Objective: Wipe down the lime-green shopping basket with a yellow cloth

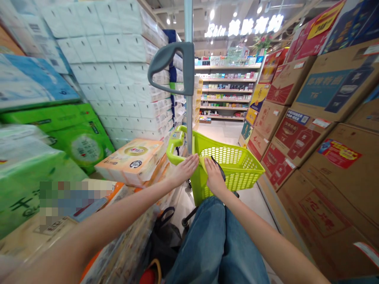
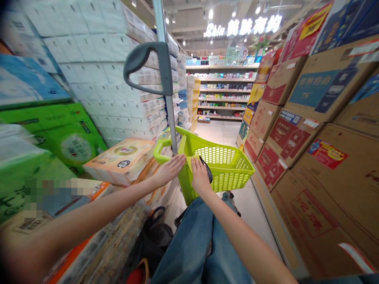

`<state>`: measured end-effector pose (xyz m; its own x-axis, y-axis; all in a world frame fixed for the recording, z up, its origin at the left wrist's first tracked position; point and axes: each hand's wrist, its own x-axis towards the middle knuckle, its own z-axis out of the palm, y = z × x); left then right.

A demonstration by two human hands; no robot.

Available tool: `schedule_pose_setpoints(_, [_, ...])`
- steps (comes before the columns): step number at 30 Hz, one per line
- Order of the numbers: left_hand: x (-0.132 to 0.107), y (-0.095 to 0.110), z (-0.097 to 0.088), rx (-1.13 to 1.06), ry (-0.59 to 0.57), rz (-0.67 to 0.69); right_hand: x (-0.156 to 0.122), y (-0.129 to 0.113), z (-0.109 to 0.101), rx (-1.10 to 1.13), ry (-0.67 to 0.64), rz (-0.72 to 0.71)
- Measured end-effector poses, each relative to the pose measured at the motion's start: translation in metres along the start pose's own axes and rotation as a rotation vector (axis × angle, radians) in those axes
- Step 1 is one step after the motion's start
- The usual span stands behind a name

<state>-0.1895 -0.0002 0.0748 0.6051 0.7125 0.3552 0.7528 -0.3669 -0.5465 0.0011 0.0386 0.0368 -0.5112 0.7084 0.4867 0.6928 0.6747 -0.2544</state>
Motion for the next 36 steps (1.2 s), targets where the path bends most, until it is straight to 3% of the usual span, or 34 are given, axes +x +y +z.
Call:
schedule_pose_setpoints(4, [0.013,0.038,0.01,-0.028,0.034,-0.317,0.003,-0.015,0.003,-0.031,0.111,0.043])
schedule_pose_setpoints(7, [0.013,0.05,0.009,-0.12,0.063,-0.441,0.01,-0.015,-0.001,-0.041,0.126,0.031])
schedule_pose_setpoints(16, [-0.005,0.072,-0.016,-0.211,0.106,-0.547,-0.015,-0.011,-0.003,0.05,0.122,-0.016])
schedule_pose_setpoints(25, [-0.018,0.073,-0.015,-0.171,0.139,-0.55,-0.02,-0.02,-0.003,0.108,0.12,-0.013])
schedule_pose_setpoints(27, [-0.021,0.071,-0.018,-0.167,0.118,-0.542,-0.025,-0.008,-0.003,0.094,0.114,-0.027])
schedule_pose_setpoints(30, [-0.028,0.068,-0.02,-0.166,0.102,-0.548,-0.041,0.029,-0.005,0.041,0.113,0.004])
schedule_pose_setpoints(34, [-0.035,0.067,-0.021,-0.163,0.157,-0.579,-0.065,0.083,-0.009,-0.036,0.109,0.068])
schedule_pose_setpoints(36, [-0.037,0.068,-0.024,-0.165,0.176,-0.594,-0.071,0.093,-0.01,-0.045,0.109,0.088])
